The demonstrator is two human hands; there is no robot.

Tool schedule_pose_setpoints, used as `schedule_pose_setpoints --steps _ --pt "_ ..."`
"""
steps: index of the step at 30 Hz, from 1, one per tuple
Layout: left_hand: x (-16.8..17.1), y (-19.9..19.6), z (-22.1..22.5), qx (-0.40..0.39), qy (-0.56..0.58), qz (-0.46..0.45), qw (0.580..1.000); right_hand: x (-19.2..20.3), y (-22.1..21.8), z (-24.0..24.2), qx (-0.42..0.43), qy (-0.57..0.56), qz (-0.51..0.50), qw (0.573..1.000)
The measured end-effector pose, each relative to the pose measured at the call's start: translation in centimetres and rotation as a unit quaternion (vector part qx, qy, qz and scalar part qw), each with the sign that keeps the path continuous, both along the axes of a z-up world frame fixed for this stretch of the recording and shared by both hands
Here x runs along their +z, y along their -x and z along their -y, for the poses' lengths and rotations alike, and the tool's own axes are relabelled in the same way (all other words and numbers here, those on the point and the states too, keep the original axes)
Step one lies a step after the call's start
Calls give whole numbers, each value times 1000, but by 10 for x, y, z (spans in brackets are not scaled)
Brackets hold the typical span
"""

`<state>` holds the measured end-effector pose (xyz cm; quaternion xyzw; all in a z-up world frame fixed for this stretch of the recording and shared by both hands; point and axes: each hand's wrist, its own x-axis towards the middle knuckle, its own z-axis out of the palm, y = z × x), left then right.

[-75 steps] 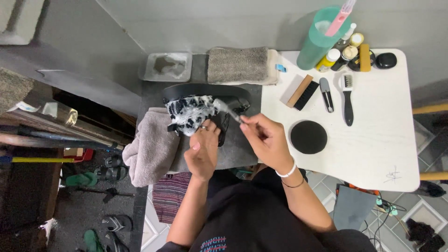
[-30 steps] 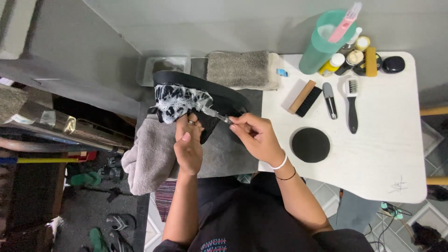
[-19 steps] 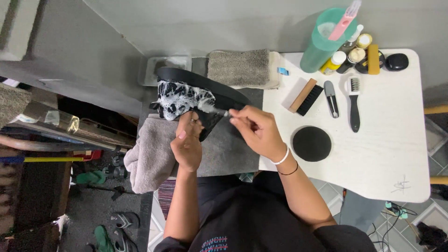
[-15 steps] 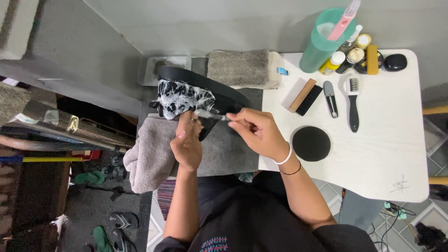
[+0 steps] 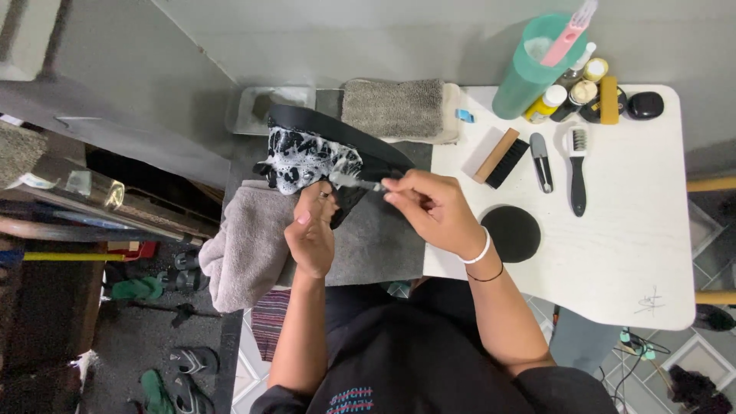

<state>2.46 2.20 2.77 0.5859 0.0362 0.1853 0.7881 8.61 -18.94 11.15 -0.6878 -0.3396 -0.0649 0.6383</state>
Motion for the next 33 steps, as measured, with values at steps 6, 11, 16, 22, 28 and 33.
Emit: schedule_pose_setpoints --steps 6,11,16,22,28,33 --pt "0 4 1 -11 17 9 1000 5 -5 0 -11 -1 3 1000" --pt "-14 1 -2 -12 3 23 1000 8 -3 -3 8 -6 2 1000" --pt "3 -1 5 -24 9 38 999 7 -1 -3 3 -7 7 1000" --pt "-26 1 -5 -30 22 40 999 6 -4 2 -28 15 17 999" --pt "-31 0 -8 -16 65 31 997 -13 1 1 -16 0 -25 1000" --pt "-44 -8 -20 -22 26 29 999 -19 -5 2 -34 -1 -48 998"
